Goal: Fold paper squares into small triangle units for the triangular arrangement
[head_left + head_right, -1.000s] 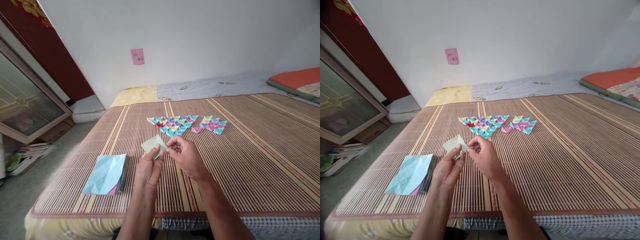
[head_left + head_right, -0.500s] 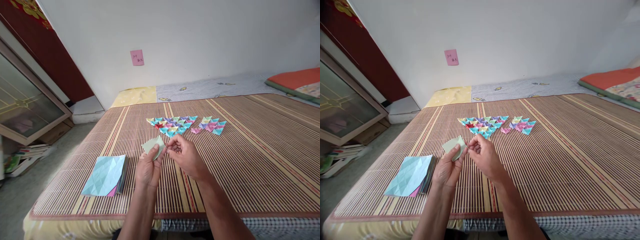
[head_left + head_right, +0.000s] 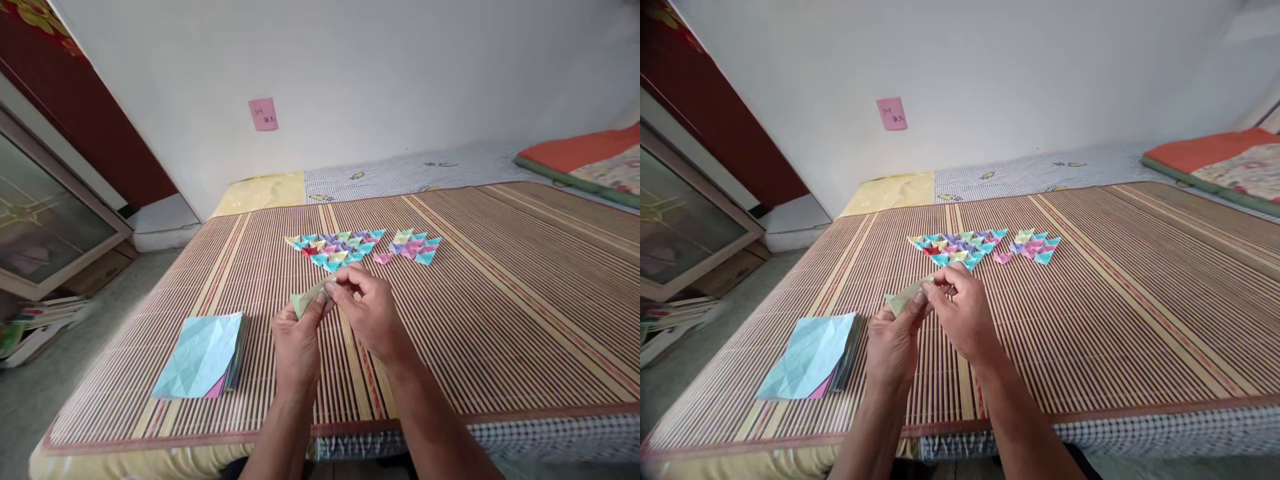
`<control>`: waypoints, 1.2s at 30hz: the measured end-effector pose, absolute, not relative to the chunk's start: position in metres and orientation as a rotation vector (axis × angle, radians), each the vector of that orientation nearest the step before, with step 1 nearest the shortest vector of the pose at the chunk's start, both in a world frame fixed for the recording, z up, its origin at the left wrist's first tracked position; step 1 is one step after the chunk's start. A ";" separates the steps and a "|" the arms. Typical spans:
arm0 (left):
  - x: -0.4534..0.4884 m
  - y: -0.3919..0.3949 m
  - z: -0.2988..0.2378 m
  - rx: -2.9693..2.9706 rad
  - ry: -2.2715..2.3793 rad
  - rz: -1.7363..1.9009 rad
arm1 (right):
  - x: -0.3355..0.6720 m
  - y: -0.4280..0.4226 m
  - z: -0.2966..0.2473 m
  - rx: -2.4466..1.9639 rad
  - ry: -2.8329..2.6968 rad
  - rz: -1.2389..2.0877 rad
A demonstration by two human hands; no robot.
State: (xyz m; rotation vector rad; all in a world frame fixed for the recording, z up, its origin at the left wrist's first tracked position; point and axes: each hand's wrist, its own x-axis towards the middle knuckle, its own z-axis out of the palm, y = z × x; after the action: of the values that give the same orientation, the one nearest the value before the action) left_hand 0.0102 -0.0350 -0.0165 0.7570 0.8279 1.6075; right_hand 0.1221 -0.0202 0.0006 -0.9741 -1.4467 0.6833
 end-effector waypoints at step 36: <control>0.002 -0.033 -0.011 0.707 0.793 1.396 | 0.143 -0.014 -0.002 -0.937 -1.367 1.020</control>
State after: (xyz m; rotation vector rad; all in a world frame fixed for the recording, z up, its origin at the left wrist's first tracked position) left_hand 0.0024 -0.0331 -0.0109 0.7069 0.7934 1.3963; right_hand 0.1428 -0.0142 -0.0023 -0.9366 -1.3672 1.0204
